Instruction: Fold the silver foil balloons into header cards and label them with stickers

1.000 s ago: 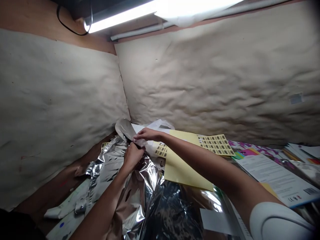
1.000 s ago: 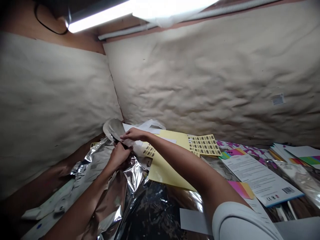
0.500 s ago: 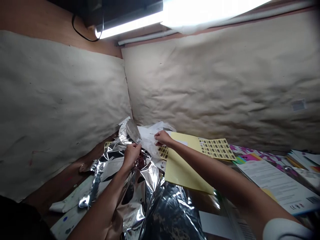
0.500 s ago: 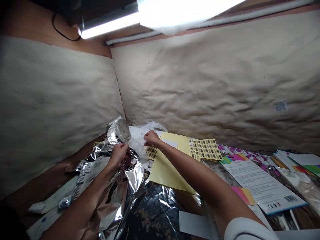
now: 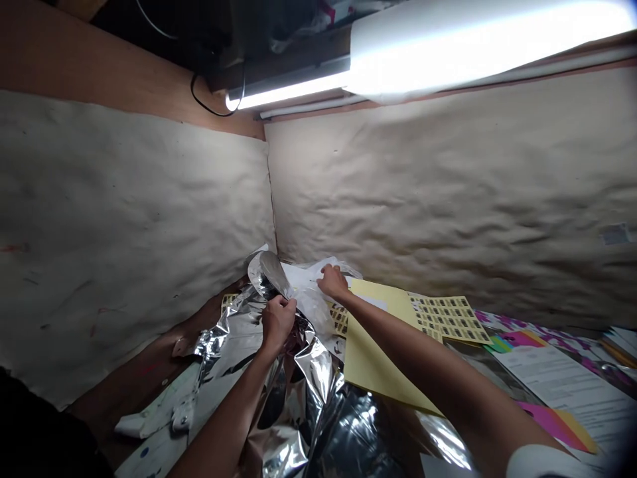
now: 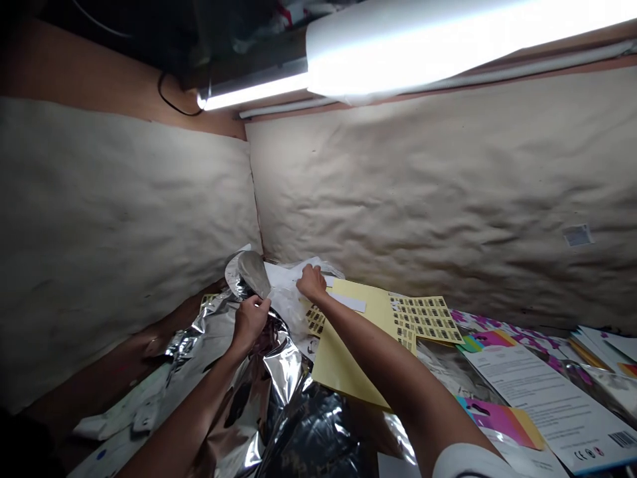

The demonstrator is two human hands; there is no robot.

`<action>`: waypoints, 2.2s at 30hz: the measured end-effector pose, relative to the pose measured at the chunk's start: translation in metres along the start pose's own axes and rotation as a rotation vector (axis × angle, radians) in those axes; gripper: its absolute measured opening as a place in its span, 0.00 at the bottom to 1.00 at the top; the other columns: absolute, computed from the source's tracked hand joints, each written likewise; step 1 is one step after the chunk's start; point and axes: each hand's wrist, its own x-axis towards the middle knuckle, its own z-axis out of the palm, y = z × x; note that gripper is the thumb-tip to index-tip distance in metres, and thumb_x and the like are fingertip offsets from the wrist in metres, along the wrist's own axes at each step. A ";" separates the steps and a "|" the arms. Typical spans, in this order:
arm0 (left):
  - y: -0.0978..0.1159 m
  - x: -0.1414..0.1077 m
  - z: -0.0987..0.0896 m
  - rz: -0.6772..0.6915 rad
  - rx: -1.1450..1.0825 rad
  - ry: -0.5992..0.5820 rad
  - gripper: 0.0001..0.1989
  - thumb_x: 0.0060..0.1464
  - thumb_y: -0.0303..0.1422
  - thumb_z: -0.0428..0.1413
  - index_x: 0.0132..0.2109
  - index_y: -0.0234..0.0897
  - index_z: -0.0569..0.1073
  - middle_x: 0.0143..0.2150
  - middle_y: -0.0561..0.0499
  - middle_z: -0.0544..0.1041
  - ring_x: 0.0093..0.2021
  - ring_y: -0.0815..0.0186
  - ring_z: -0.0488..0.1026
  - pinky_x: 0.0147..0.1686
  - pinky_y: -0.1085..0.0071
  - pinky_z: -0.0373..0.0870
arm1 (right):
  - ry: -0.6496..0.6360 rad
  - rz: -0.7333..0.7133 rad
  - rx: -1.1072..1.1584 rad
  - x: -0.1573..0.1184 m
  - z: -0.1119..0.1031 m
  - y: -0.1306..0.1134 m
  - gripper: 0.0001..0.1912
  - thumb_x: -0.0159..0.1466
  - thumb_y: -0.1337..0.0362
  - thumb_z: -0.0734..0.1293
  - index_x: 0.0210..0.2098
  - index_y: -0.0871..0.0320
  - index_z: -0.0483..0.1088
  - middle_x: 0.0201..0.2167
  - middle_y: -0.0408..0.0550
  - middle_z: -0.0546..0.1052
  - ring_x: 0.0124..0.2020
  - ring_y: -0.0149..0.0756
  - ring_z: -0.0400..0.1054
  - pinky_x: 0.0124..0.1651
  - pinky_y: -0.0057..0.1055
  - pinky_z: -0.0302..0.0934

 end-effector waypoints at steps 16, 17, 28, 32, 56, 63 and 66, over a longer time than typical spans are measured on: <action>0.001 -0.002 0.003 0.000 -0.067 0.026 0.11 0.52 0.33 0.52 0.23 0.39 0.65 0.22 0.52 0.72 0.24 0.66 0.68 0.27 0.72 0.55 | -0.001 0.005 0.178 0.075 0.014 -0.043 0.16 0.68 0.59 0.66 0.53 0.60 0.69 0.51 0.51 0.73 0.46 0.40 0.71 0.47 0.42 0.70; 0.001 -0.002 0.003 0.000 -0.067 0.025 0.11 0.52 0.34 0.52 0.23 0.39 0.65 0.22 0.52 0.72 0.25 0.66 0.69 0.27 0.72 0.55 | 0.030 0.000 0.185 0.077 0.006 -0.044 0.16 0.68 0.58 0.66 0.53 0.60 0.69 0.50 0.51 0.73 0.46 0.41 0.72 0.47 0.42 0.70; 0.011 -0.010 -0.010 0.065 -0.062 -0.107 0.14 0.56 0.36 0.54 0.47 0.35 0.74 0.37 0.42 0.79 0.39 0.55 0.76 0.37 0.68 0.61 | 0.518 -0.288 -0.079 -0.004 -0.169 -0.004 0.07 0.65 0.66 0.67 0.42 0.58 0.75 0.40 0.50 0.79 0.45 0.42 0.72 0.48 0.34 0.63; 0.035 -0.025 -0.026 0.031 -0.344 -0.319 0.34 0.56 0.46 0.57 0.65 0.40 0.58 0.41 0.42 0.79 0.44 0.52 0.76 0.39 0.66 0.64 | 0.569 -0.430 -0.214 -0.089 -0.171 0.022 0.08 0.66 0.65 0.65 0.40 0.55 0.77 0.41 0.50 0.79 0.44 0.42 0.71 0.44 0.32 0.60; 0.046 -0.101 0.029 -0.452 -0.992 -1.021 0.09 0.45 0.26 0.66 0.35 0.32 0.74 0.36 0.41 0.80 0.35 0.62 0.79 0.36 0.71 0.74 | 0.173 -0.237 0.008 -0.227 -0.041 0.104 0.11 0.57 0.70 0.69 0.39 0.54 0.79 0.39 0.50 0.80 0.40 0.43 0.75 0.47 0.39 0.67; 0.047 -0.104 0.037 -0.310 -1.073 -0.801 0.17 0.37 0.27 0.70 0.36 0.32 0.74 0.35 0.46 0.80 0.33 0.67 0.77 0.37 0.72 0.73 | 0.244 -0.418 -0.006 -0.234 -0.041 0.078 0.10 0.62 0.70 0.68 0.42 0.55 0.77 0.43 0.51 0.79 0.47 0.45 0.71 0.51 0.41 0.65; 0.048 -0.104 0.038 -0.223 -1.046 -0.746 0.16 0.38 0.32 0.70 0.34 0.31 0.74 0.32 0.47 0.79 0.30 0.68 0.76 0.34 0.72 0.73 | 0.300 -0.449 0.025 -0.235 -0.053 0.069 0.10 0.64 0.71 0.66 0.43 0.56 0.76 0.44 0.51 0.78 0.47 0.42 0.72 0.51 0.38 0.65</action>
